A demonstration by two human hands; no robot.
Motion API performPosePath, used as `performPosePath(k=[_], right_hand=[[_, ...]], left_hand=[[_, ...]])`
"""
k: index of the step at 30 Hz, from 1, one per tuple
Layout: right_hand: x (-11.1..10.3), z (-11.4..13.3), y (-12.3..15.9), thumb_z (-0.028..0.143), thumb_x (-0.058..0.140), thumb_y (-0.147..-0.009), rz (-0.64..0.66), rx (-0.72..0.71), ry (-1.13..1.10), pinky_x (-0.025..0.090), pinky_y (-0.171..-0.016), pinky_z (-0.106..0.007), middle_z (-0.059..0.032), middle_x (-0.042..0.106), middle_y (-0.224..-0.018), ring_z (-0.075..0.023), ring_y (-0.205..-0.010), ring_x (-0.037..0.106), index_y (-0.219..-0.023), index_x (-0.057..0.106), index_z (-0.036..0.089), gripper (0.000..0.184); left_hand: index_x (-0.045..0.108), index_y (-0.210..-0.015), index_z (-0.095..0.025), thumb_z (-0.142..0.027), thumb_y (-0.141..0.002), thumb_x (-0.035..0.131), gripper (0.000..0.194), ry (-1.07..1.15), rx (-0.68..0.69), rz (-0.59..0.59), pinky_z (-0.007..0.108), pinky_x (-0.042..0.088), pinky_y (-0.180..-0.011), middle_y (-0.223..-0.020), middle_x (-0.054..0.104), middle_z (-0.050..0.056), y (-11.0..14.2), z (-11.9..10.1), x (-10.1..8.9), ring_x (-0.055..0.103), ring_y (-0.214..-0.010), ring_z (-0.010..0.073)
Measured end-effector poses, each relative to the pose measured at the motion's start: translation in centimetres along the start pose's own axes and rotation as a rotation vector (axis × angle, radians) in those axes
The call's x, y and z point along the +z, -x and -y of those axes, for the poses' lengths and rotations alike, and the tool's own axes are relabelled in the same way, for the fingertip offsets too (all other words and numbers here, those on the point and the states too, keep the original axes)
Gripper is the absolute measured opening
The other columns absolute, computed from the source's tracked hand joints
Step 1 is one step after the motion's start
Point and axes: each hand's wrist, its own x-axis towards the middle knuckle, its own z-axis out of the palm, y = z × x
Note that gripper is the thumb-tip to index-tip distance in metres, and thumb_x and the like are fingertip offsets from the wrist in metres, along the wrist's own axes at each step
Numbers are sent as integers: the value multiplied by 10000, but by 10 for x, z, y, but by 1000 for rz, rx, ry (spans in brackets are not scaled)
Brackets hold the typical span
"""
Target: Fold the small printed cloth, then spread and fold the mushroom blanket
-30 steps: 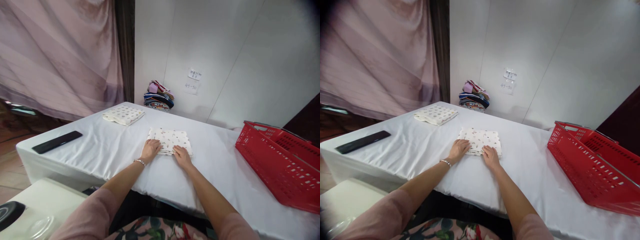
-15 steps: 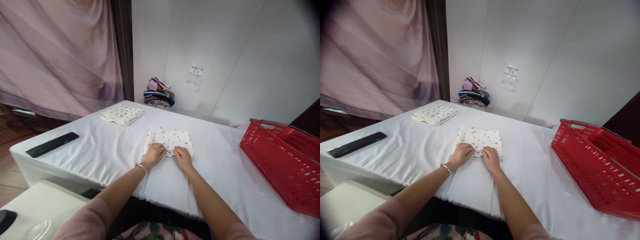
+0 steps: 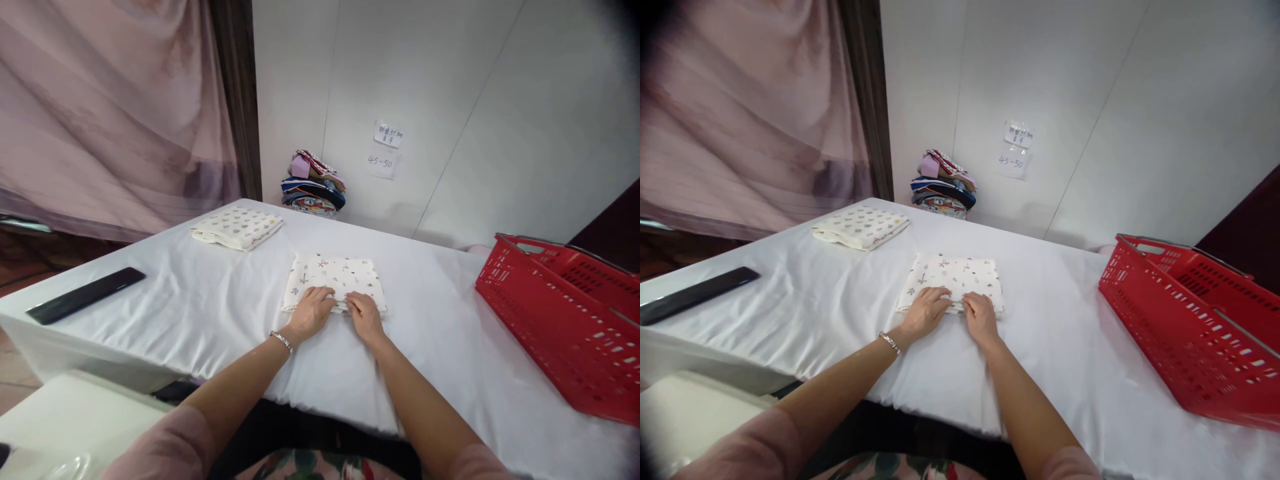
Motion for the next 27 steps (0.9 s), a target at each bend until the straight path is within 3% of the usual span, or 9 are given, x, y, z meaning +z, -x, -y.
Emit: performPosePath(k=[6, 15, 20, 27], right_hand=[[2, 1, 1, 238, 409, -874, -7, -10, 27, 299, -1003, -384, -35, 650, -1068, -176, -1060, 544, -953, 644, 227, 248], [1, 1, 2, 189, 370, -877, -52, -118, 38, 383, -943, -364, -59, 640, -1074, -182, -1057, 538, -1026, 630, 217, 301], [1, 3, 4, 140, 385, -837, -3, -156, 102, 336, -985, -419, -72, 621, -1123, -207, -1121, 499, -1041, 636, 213, 330], [0, 7, 5, 217, 415, -867, 24, -144, 110, 320, -989, -416, -78, 626, -1117, -208, -1111, 507, -1036, 622, 202, 268]], left_hand=[[645, -963, -228, -274, -885, 443, 222, 4, -84, 59, 392, 366, -886, -1093, 592, 58, -5, -2, 2, 506, -1015, 211], [633, -889, -197, -183, -903, 363, 271, 28, -20, 4, 366, 385, -857, -1008, 601, 60, -4, -3, 5, 506, -965, 187], [617, -896, -199, -215, -912, 349, 269, 42, -30, 18, 367, 389, -838, -961, 605, 58, -3, -3, 6, 517, -921, 184], [586, -850, -177, -217, -919, 327, 270, 20, -43, 49, 350, 394, -782, -831, 598, 57, -5, -4, 5, 535, -819, 182]])
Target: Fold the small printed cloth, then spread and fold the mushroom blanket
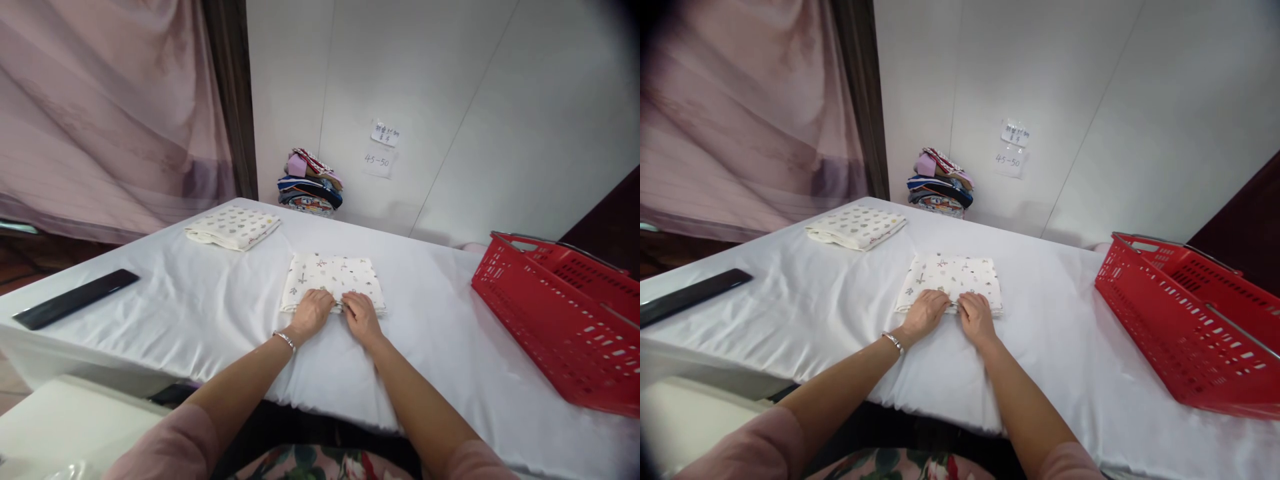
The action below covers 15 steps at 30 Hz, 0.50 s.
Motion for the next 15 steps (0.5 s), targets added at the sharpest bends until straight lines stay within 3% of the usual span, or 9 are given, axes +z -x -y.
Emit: performPosePath(k=[10, 15], right_hand=[[-1, 0, -1, 146, 369, -860, -2, 15, -2, 341, -961, -382, -63, 640, -1062, -190, -1062, 530, -926, 625, 209, 272], [-4, 3, 0, 159, 345, -878, -18, -3, -27, 361, -939, -380, -71, 638, -1047, -195, -1036, 537, -915, 620, 200, 281]], left_hand=[[563, -980, -198, -222, -911, 358, 217, -42, -26, 13, 357, 387, -782, -901, 616, 60, 3, -2, 2, 539, -875, 197], [588, -859, -197, -244, -909, 385, 214, -131, -59, 24, 349, 377, -738, -858, 612, 49, 9, -2, -8, 521, -852, 206]])
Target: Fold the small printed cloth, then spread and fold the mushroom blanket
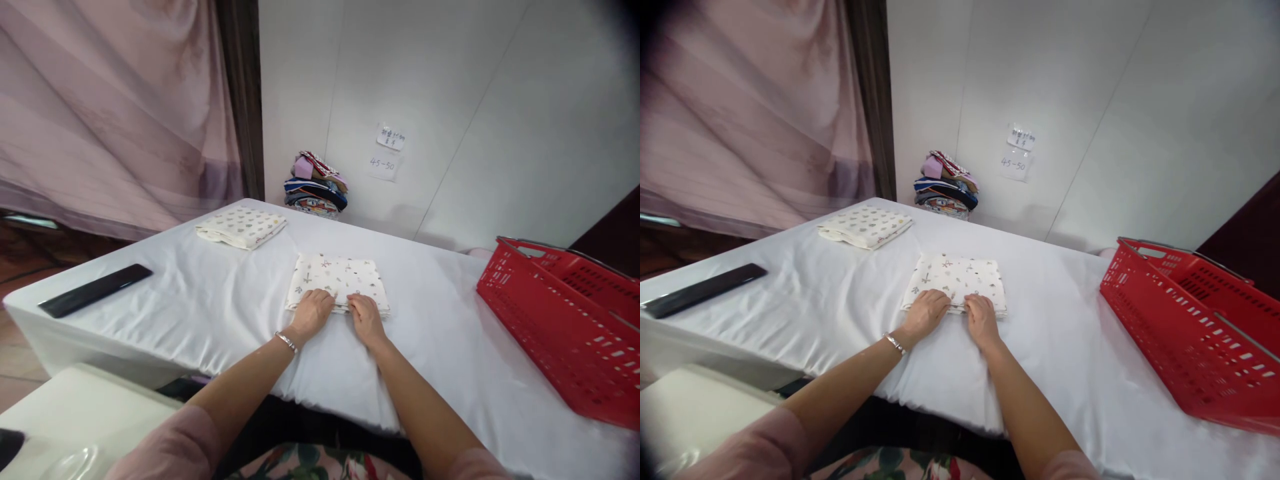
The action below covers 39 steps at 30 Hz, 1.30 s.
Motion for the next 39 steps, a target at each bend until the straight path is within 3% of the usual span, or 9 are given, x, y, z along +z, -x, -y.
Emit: performPosePath(k=[7, 19, 26, 31, 39], right_hand=[[5, -9, 4, 221, 372, -898, 9, -72, 13, 383, -927, -399, -75, 618, -1106, -206, -1048, 531, -1043, 628, 215, 295], [8, -16, 6, 216, 398, -879, -14, -46, -36, 405, -917, -407, -69, 634, -1084, -209, -1026, 554, -985, 656, 220, 279], [10, -17, 5, 196, 409, -868, -25, -34, -61, 400, -918, -405, -60, 643, -1071, -210, -1024, 560, -949, 651, 220, 256], [9, -16, 5, 186, 404, -863, -14, -16, -73, 394, -922, -399, -57, 644, -1068, -201, -1022, 559, -940, 644, 212, 254], [6, -11, 4, 182, 400, -865, -3, -1, -72, 385, -921, -397, -61, 643, -1069, -202, -1025, 553, -947, 643, 211, 258]], left_hand=[[608, -855, -204, -232, -917, 372, 245, -40, -27, 23, 334, 376, -736, -847, 606, 39, 8, 6, -6, 510, -829, 188], [599, -943, -198, -235, -902, 418, 189, -44, -127, -7, 325, 393, -766, -926, 615, 51, 40, 43, -33, 521, -911, 190], [576, -1035, -199, -184, -886, 422, 214, -75, -90, 14, 334, 398, -777, -957, 613, 58, 37, 39, -33, 522, -930, 196], [604, -961, -193, -157, -870, 424, 205, -116, -46, 89, 332, 394, -732, -890, 617, 58, 28, 37, -36, 536, -853, 194], [607, -959, -175, -64, -788, 438, 265, -112, -76, 96, 343, 400, -762, -911, 609, 68, 33, 38, -31, 527, -879, 207]])
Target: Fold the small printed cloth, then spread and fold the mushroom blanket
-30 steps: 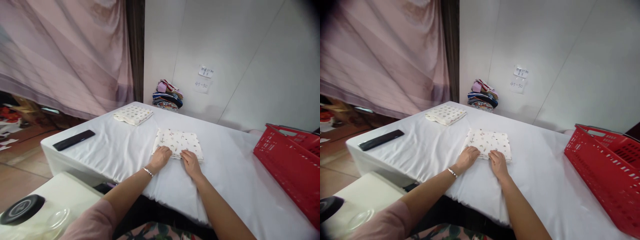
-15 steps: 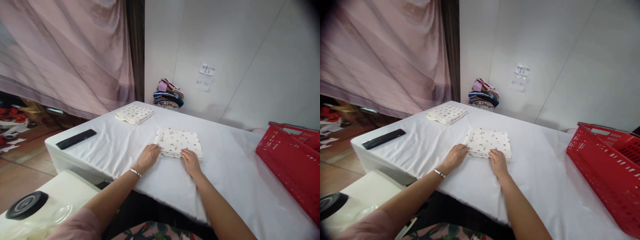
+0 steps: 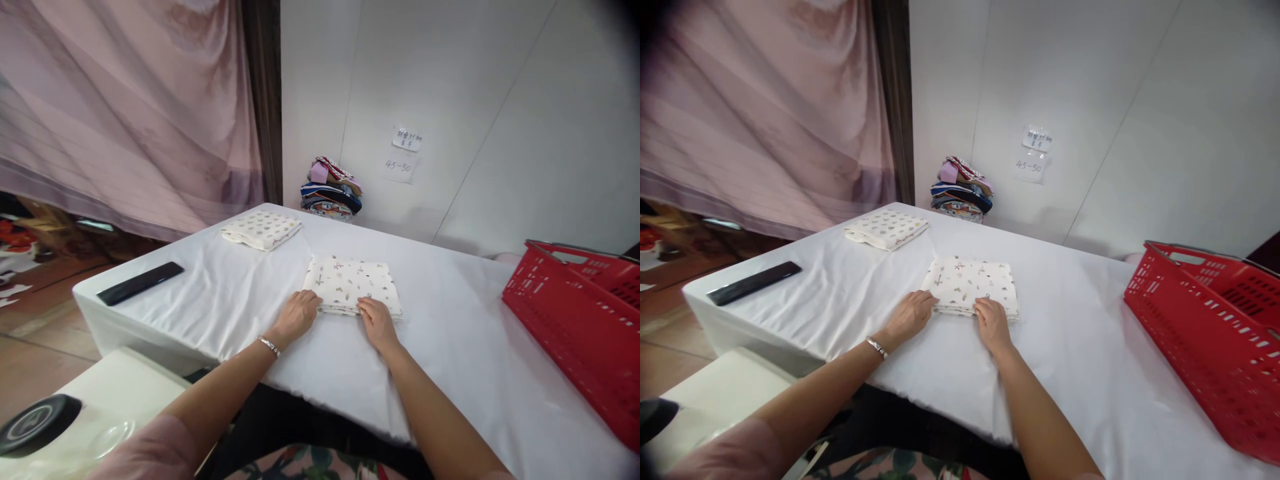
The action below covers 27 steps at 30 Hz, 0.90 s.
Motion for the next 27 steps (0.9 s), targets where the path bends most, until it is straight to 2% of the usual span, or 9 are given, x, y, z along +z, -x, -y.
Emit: performPosePath(k=[5, 9, 13, 16, 19, 22, 24, 27], right_hand=[[0, 1, -1, 174, 414, -865, -10, -4, 11, 378, -920, -400, -62, 638, -1080, -203, -1031, 547, -976, 638, 212, 253], [0, 4, -2, 187, 438, -865, -13, -4, 16, 389, -910, -390, -60, 645, -1070, -198, -1024, 551, -983, 644, 218, 239], [-2, 8, -2, 156, 442, -852, 0, -20, 14, 375, -937, -393, -60, 632, -1105, -189, -1058, 539, -1021, 633, 221, 264], [-13, 3, 0, 146, 434, -841, -3, -9, -7, 347, -977, -409, -51, 616, -1142, -190, -1117, 509, -1048, 626, 238, 297], [-32, -15, 6, 191, 448, -820, -177, 155, -63, 353, -986, -408, -55, 630, -1112, -199, -1111, 516, -981, 655, 229, 265], [-54, -36, 14, 267, 468, -790, -378, 470, -158, 389, -959, -373, -66, 636, -1092, -198, -1059, 549, -918, 665, 203, 243], [-65, -43, 19, 301, 472, -781, -413, 641, -194, 400, -943, -354, -64, 635, -1097, -198, -1058, 553, -911, 659, 202, 248], [-71, -43, 22, 328, 474, -783, -347, 742, -197, 419, -913, -352, -66, 631, -1110, -206, -1063, 555, -916, 651, 205, 254]], left_hand=[[601, -950, -181, -35, -762, 426, 296, 43, -16, -9, 336, 396, -765, -907, 600, 62, -6, -7, -2, 519, -888, 201], [584, -1000, -193, -145, -841, 433, 224, 110, 53, -72, 342, 390, -784, -967, 592, 63, -20, -22, -3, 514, -920, 197], [610, -920, -203, -210, -885, 409, 204, 129, 78, -42, 347, 393, -746, -884, 606, 49, -28, -30, 8, 526, -851, 196], [610, -938, -202, -219, -892, 400, 216, 160, 75, -69, 345, 398, -754, -887, 613, 52, -26, -27, 17, 526, -860, 197], [606, -953, -207, -231, -896, 389, 226, 180, 88, -97, 347, 401, -760, -915, 611, 55, -24, -24, 20, 524, -881, 200], [606, -950, -204, -220, -891, 386, 228, 194, 88, -103, 352, 406, -757, -910, 610, 57, -23, -23, 20, 524, -881, 203], [608, -942, -199, -213, -886, 386, 230, 204, 78, -104, 357, 411, -754, -900, 611, 60, -24, -24, 19, 526, -870, 204], [610, -938, -200, -213, -880, 388, 230, 213, 71, -107, 367, 417, -761, -901, 612, 63, -25, -25, 19, 530, -870, 209]])
